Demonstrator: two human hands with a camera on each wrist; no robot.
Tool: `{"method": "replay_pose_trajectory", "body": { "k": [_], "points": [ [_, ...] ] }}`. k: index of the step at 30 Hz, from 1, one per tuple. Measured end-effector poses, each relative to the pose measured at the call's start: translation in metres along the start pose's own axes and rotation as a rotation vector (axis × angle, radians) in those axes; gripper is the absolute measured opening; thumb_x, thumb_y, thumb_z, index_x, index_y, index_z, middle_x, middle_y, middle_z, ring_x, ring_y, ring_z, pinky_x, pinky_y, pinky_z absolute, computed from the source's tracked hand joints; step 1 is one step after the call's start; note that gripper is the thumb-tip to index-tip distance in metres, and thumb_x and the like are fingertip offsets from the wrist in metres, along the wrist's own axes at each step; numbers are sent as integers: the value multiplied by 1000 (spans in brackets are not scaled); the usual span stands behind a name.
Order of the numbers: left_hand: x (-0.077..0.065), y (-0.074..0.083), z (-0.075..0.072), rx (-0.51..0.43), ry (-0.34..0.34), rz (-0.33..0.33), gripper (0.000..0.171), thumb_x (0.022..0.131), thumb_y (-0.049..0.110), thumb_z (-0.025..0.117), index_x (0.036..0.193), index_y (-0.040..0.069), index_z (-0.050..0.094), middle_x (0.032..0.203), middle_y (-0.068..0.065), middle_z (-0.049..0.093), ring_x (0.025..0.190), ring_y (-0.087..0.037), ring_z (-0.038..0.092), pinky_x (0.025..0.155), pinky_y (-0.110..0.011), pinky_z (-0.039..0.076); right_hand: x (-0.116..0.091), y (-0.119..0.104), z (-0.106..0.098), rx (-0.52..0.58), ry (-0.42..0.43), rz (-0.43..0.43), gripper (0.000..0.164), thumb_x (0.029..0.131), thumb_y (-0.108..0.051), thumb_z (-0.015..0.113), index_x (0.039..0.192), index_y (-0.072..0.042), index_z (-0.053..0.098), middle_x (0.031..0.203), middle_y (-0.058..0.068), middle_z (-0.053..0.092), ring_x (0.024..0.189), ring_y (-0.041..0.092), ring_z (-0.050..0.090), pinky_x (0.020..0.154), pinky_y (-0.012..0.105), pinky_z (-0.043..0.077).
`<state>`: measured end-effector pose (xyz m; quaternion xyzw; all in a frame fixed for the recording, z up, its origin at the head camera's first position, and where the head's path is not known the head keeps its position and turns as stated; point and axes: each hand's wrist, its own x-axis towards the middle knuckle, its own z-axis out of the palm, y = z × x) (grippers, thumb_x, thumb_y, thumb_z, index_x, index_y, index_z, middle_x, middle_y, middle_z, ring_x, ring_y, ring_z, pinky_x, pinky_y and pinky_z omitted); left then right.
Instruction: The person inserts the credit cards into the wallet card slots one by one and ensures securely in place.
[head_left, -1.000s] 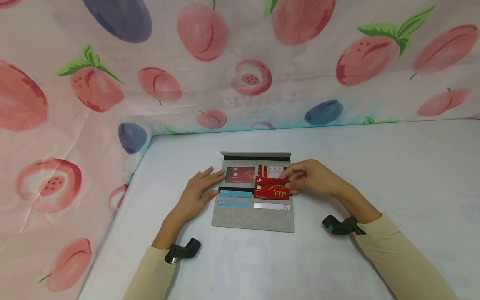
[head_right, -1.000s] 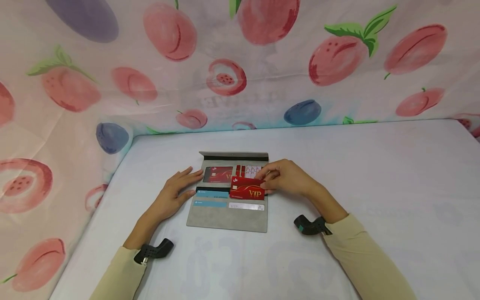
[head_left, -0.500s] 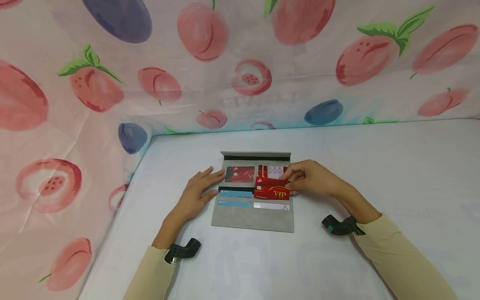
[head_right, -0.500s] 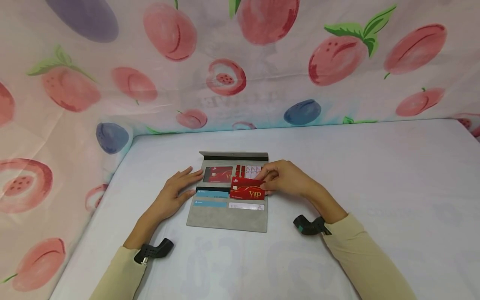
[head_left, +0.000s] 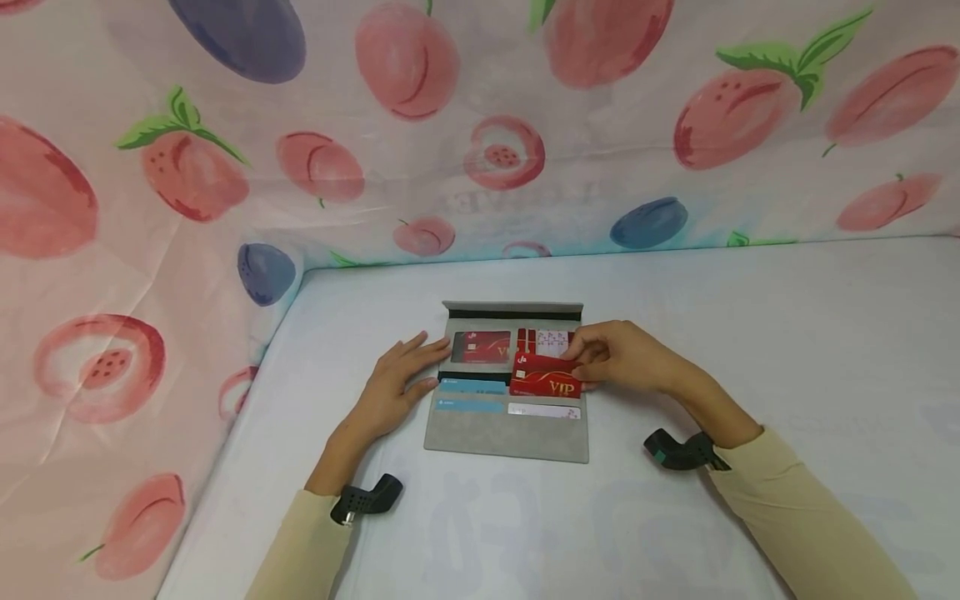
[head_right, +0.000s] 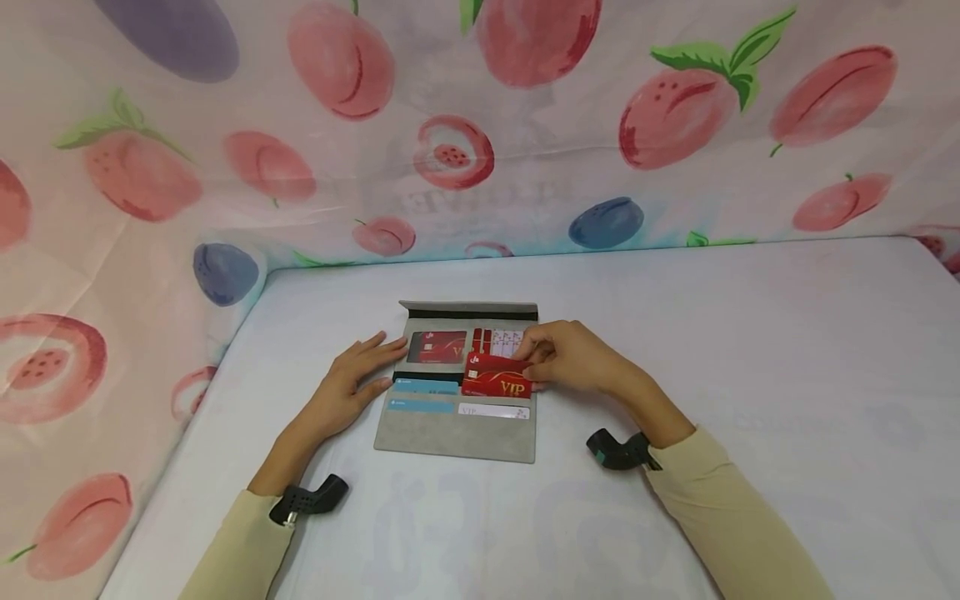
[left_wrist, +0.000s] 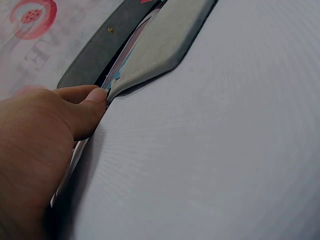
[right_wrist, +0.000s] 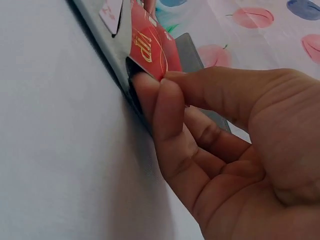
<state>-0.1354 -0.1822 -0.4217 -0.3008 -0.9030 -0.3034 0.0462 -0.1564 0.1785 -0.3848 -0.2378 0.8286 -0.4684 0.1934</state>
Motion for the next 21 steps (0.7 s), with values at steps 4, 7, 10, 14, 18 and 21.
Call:
{"method": "replay_pose_trajectory", "body": {
  "k": [4, 7, 10, 14, 18, 21],
  "points": [
    [0, 0, 0, 2, -4, -7, 44, 93, 15, 62, 136, 10, 55, 144, -4, 47, 139, -31, 28, 113, -54, 14, 1, -1, 2, -18, -9, -19, 15, 85, -3, 70, 99, -7, 71, 98, 7, 67, 78, 20, 62, 71, 30, 55],
    [0, 0, 0, 3, -4, -13, 44, 93, 14, 63, 136, 10, 55, 144, -4, 47, 140, -31, 27, 113, -54, 14, 2, -2, 3, -42, -7, -31, 15, 84, -2, 70, 98, -8, 72, 97, 6, 68, 80, 20, 60, 70, 31, 53],
    [0, -1, 0, 4, -3, -17, 44, 93, 14, 63, 136, 11, 55, 144, -3, 47, 140, -30, 27, 113, -53, 14, 2, -3, 3, -62, -2, -38, 16, 84, -2, 71, 98, -9, 73, 94, 3, 68, 79, 18, 59, 70, 31, 53],
    [0, 0, 0, 0, -4, -22, 45, 92, 13, 63, 136, 12, 55, 144, -3, 46, 140, -30, 27, 113, -53, 13, 2, -4, 3, -76, -3, -44, 15, 84, -2, 71, 97, -10, 73, 94, 2, 68, 79, 18, 60, 71, 32, 52],
    [0, 0, 0, -3, -4, -25, 45, 92, 13, 63, 136, 12, 55, 144, -3, 46, 140, -30, 27, 113, -53, 13, 2, -3, 3, -86, 0, -52, 17, 83, 0, 70, 96, -10, 73, 96, 3, 68, 80, 18, 59, 70, 31, 52],
    [0, 0, 0, -4, -3, -25, 45, 92, 13, 63, 136, 12, 55, 144, -3, 47, 140, -29, 27, 113, -53, 14, 2, -3, 4, -98, 2, -60, 20, 82, 3, 67, 96, -10, 73, 98, 3, 68, 78, 18, 56, 67, 29, 50]
  ]
}}
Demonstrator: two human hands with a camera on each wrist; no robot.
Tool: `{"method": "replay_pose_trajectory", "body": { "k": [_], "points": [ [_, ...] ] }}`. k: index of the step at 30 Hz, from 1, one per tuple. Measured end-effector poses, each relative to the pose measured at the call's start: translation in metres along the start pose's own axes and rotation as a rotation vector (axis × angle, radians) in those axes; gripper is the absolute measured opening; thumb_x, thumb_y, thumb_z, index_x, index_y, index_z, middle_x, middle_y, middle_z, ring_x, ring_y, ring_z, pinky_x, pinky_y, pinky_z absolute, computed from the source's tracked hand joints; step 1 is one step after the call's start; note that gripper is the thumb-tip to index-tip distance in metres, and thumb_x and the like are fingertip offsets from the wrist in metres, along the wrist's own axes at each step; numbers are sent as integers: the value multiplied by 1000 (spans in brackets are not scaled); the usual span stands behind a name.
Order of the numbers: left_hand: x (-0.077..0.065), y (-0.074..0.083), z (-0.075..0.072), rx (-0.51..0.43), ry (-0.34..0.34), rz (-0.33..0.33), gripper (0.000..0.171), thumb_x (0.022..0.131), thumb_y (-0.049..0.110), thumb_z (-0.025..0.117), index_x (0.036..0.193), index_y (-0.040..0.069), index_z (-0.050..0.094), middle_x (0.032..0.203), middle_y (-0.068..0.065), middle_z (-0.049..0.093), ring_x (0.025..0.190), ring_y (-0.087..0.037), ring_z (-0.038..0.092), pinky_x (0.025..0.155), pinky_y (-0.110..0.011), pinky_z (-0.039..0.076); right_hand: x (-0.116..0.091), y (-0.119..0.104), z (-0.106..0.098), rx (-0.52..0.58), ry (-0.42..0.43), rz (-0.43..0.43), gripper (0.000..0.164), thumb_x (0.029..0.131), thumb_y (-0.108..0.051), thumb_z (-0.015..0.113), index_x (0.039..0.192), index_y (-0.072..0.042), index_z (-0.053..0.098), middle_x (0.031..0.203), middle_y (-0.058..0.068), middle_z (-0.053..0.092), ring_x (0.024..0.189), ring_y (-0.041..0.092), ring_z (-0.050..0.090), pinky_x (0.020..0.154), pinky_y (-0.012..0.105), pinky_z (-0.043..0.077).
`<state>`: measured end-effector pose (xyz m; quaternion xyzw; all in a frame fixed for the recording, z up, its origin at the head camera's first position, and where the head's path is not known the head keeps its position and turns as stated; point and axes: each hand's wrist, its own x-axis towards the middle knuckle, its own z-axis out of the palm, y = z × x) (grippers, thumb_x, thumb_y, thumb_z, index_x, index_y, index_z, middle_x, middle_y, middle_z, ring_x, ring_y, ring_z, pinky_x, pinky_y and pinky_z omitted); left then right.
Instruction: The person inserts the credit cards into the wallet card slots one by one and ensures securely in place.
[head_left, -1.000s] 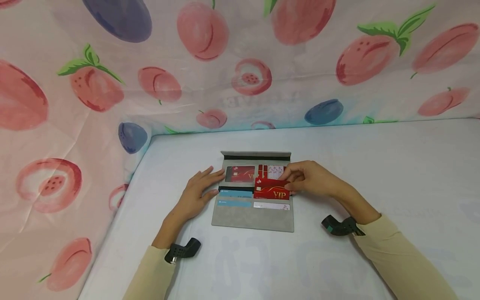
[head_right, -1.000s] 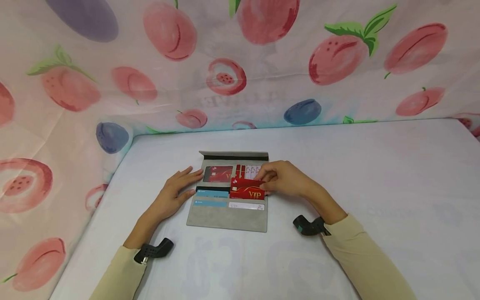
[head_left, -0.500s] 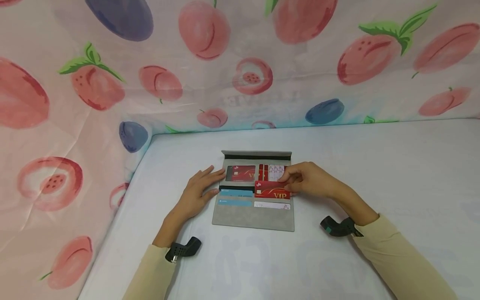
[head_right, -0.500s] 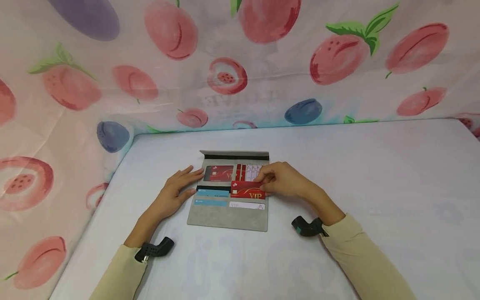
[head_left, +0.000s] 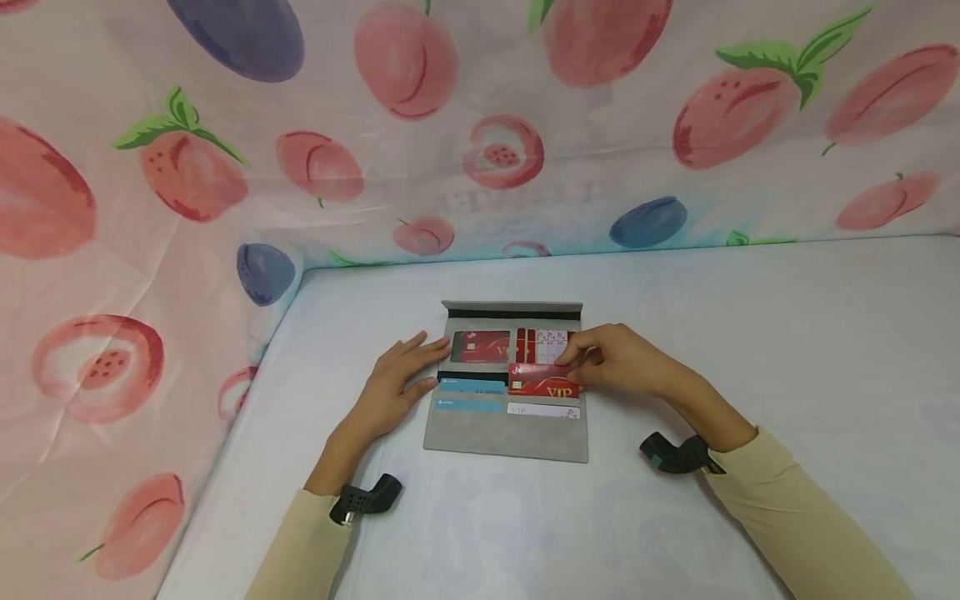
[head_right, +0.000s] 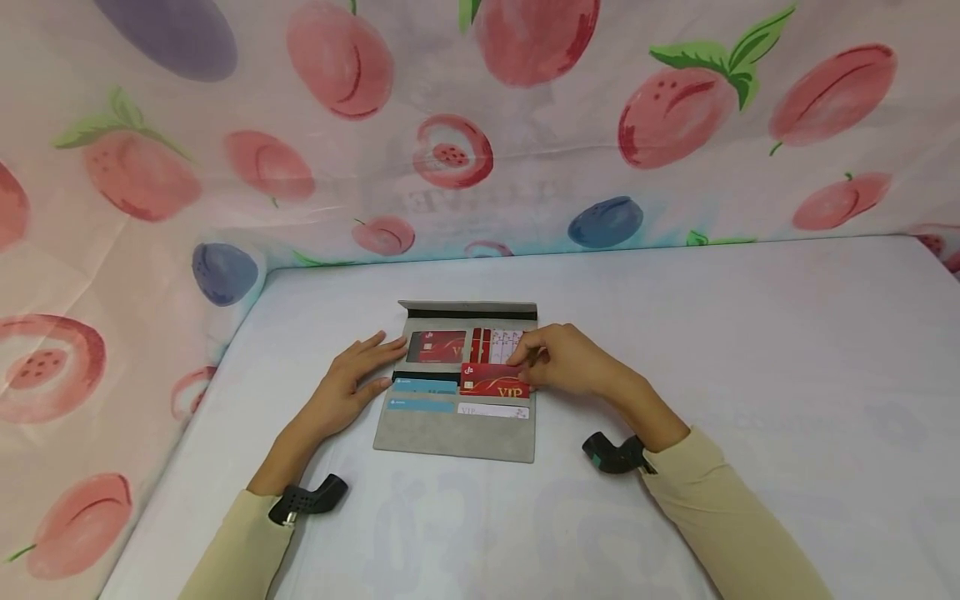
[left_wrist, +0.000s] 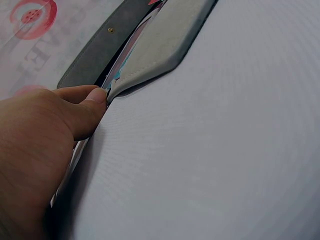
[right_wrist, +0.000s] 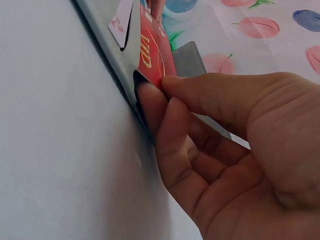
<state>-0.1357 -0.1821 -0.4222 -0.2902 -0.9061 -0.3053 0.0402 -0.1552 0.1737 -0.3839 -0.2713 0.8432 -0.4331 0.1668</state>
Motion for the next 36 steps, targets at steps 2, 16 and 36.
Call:
{"method": "replay_pose_trajectory", "body": {
  "k": [2, 16, 36],
  "points": [
    [0, 0, 0, 1, 0, 0, 45, 92, 13, 63, 136, 12, 55, 144, -3, 46, 140, -29, 27, 113, -53, 14, 0, 0, 0, -14, 1, -5, 21, 82, 4, 67, 96, -11, 73, 96, 2, 67, 75, 18, 54, 65, 28, 47],
    [-1, 0, 0, 5, 8, 3, 45, 92, 14, 63, 136, 12, 55, 145, -1, 46, 140, -29, 28, 113, -52, 14, 0, 1, 1, -41, -23, -16, 15, 83, -2, 71, 95, -11, 72, 81, -2, 62, 68, 16, 52, 62, 26, 46],
    [0, 1, 0, 0, 6, 13, 45, 92, 13, 63, 136, 11, 55, 144, -3, 46, 140, -30, 27, 113, -53, 14, -2, -1, 1, -103, -15, -43, 18, 83, -6, 74, 97, -18, 70, 86, -5, 63, 76, 16, 56, 69, 29, 51]
  ]
}}
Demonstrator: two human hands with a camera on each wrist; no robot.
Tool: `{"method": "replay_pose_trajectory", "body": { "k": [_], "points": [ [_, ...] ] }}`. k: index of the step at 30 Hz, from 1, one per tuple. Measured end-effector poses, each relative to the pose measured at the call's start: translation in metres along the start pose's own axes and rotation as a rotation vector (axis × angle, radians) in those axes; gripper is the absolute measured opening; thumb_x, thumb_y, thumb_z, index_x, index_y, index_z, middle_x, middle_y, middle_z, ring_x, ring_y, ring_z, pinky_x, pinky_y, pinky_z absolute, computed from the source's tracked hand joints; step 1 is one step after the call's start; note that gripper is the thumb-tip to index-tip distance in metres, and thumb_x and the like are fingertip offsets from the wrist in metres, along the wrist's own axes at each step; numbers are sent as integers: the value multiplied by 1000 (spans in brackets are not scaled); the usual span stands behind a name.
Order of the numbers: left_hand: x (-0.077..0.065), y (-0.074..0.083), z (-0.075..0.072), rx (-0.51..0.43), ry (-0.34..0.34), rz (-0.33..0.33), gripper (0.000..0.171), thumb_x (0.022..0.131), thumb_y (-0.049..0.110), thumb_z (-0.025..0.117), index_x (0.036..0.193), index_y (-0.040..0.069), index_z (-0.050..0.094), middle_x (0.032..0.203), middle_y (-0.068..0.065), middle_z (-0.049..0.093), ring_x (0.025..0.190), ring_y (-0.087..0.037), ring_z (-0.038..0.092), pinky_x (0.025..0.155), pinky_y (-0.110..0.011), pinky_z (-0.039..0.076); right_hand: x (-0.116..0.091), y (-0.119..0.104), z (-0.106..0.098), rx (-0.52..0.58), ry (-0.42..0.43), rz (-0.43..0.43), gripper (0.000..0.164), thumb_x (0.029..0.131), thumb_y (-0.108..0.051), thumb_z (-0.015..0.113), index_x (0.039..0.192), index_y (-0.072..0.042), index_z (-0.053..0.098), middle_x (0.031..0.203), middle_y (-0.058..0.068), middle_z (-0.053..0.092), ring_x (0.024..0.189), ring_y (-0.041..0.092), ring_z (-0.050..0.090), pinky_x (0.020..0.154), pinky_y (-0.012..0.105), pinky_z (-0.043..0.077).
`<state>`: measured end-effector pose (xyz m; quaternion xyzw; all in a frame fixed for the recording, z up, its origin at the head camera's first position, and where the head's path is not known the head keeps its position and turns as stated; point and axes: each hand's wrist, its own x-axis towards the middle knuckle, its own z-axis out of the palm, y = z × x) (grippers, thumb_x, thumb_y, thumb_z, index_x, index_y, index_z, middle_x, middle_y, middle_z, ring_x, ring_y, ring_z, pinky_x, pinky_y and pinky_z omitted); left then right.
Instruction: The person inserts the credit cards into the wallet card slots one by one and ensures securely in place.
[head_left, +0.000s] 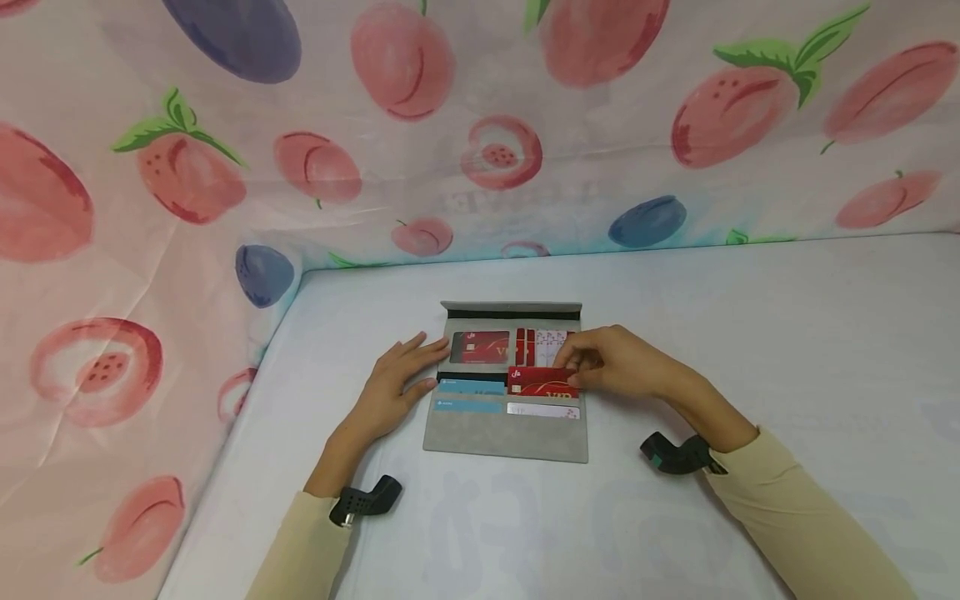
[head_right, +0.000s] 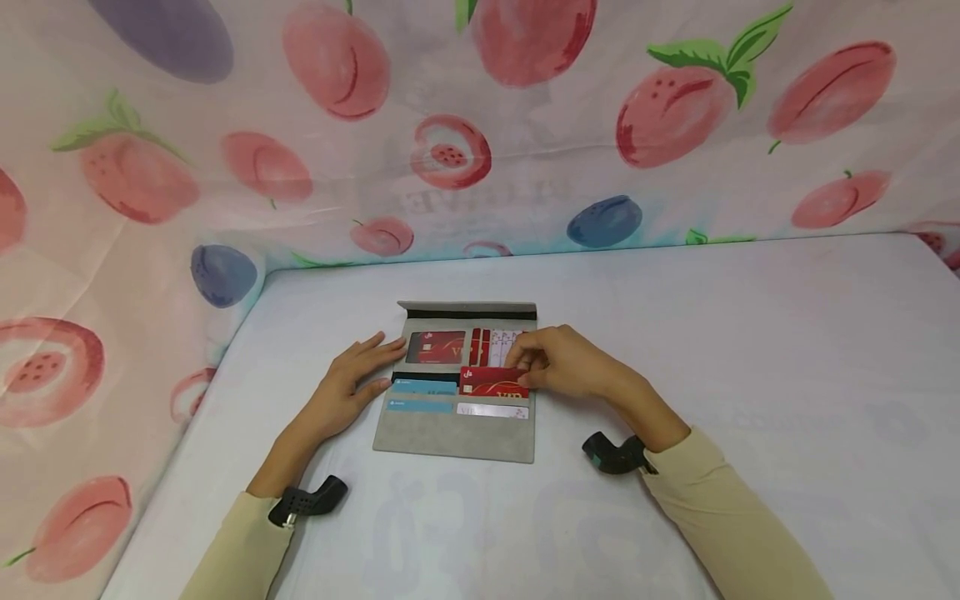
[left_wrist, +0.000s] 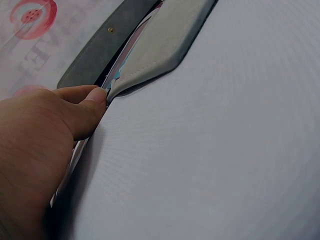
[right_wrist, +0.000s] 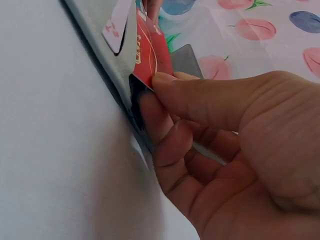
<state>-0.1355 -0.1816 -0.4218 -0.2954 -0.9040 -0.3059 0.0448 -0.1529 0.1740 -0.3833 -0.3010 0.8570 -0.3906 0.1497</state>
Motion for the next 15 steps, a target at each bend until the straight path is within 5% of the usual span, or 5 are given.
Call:
{"method": "replay_pose_trajectory", "body": {
  "k": [15],
  "points": [
    [0, -1, 0, 9, -6, -12, 44, 93, 14, 62, 136, 12, 55, 145, -2, 46, 140, -30, 27, 113, -52, 13, 0, 1, 0, 92, -54, 19, 14, 83, -1, 71, 94, -9, 71, 91, 1, 67, 69, 16, 56, 63, 28, 50]
  ]
}}
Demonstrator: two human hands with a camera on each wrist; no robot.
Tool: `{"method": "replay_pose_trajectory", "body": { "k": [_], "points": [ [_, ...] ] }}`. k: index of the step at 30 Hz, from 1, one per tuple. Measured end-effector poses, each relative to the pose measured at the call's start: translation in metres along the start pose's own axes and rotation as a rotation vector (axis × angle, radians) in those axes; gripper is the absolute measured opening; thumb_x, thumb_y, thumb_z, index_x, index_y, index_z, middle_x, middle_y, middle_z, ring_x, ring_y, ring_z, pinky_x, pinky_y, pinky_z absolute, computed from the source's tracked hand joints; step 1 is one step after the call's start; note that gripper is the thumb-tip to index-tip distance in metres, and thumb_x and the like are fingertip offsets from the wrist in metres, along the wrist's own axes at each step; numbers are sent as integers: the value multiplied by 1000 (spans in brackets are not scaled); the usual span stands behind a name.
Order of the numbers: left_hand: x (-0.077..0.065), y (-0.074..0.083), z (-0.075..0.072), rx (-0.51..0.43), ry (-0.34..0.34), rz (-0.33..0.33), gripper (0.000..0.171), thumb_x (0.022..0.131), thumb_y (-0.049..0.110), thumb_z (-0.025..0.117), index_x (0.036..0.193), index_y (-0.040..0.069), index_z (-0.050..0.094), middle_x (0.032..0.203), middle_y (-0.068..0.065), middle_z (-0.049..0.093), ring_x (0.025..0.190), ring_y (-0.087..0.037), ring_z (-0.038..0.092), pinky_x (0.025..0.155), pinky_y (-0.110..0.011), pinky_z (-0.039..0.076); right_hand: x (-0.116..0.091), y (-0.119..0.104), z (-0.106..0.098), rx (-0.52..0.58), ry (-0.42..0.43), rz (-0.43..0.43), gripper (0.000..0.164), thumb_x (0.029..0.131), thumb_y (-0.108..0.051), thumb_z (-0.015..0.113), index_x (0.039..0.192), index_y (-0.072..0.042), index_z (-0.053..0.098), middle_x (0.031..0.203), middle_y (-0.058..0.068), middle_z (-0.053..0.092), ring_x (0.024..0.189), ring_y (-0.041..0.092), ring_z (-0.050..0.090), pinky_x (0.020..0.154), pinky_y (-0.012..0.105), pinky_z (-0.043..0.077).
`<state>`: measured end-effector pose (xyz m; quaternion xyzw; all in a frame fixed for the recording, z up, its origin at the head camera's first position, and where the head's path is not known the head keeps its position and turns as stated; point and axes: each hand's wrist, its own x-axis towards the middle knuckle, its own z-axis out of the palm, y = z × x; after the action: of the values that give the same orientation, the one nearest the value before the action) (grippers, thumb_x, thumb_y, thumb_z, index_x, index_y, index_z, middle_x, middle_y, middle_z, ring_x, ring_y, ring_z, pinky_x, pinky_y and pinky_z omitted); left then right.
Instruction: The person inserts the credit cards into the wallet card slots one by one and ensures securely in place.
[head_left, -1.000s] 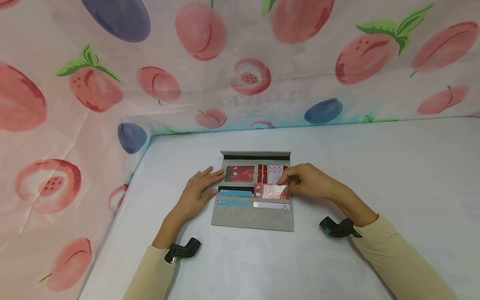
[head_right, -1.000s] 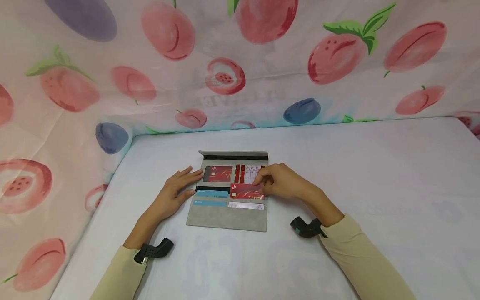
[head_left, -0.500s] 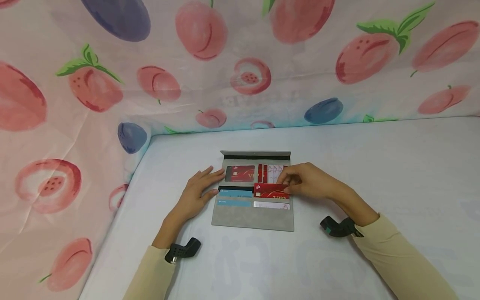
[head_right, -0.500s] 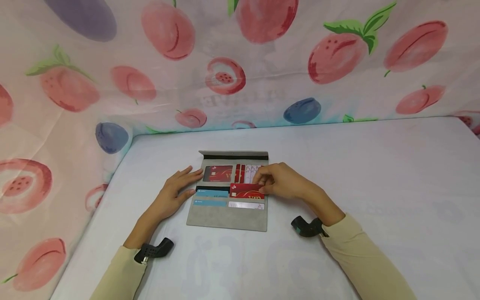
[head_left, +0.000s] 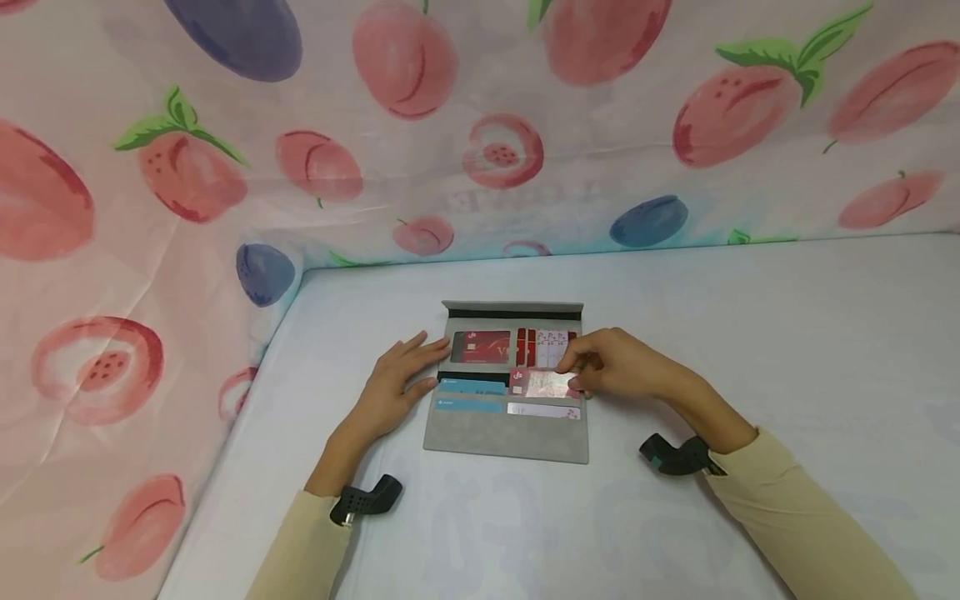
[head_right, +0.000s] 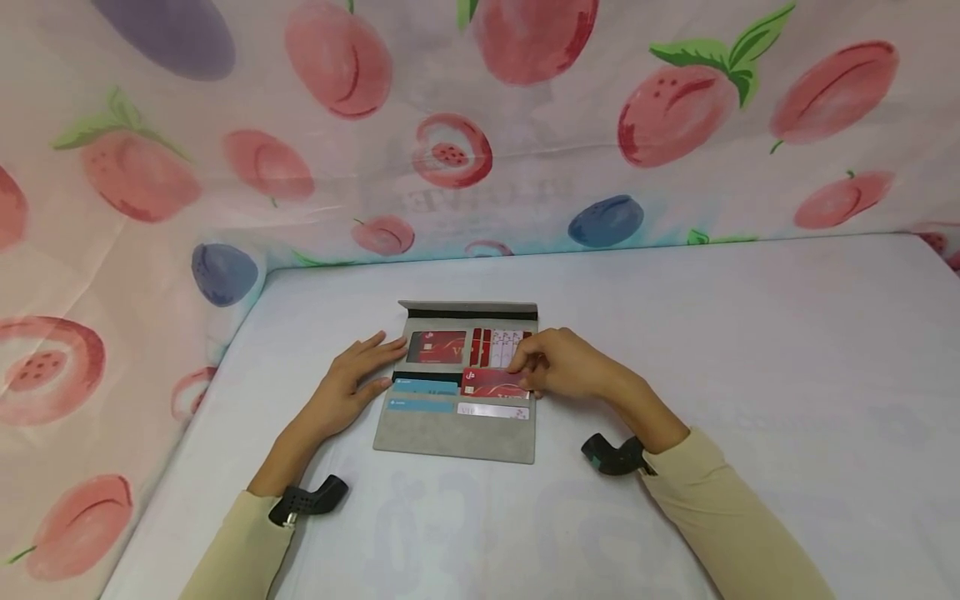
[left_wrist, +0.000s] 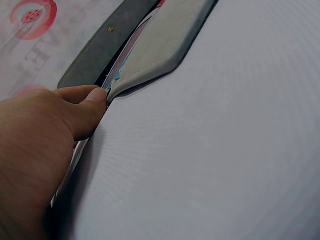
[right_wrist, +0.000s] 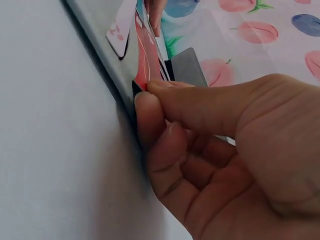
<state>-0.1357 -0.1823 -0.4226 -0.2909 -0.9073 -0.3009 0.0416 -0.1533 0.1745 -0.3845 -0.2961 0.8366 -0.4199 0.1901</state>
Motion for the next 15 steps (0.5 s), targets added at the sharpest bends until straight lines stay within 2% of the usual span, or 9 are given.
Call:
{"method": "replay_pose_trajectory", "body": {
  "k": [10, 15],
  "points": [
    [0, -1, 0, -1, 10, 14, 44, 92, 14, 63, 136, 11, 55, 144, -3, 47, 139, -30, 28, 112, -55, 14, 2, -3, 1, -79, -32, -38, 17, 84, 0, 68, 97, -12, 72, 83, -3, 63, 68, 14, 51, 61, 26, 45],
    [1, 0, 0, -3, 8, 20, 44, 93, 14, 63, 136, 10, 55, 144, -4, 47, 139, -31, 28, 112, -54, 14, 1, -5, 1, -106, -28, -32, 13, 84, -4, 70, 95, -11, 72, 80, -5, 63, 70, 13, 54, 63, 27, 48]
  ]
}}
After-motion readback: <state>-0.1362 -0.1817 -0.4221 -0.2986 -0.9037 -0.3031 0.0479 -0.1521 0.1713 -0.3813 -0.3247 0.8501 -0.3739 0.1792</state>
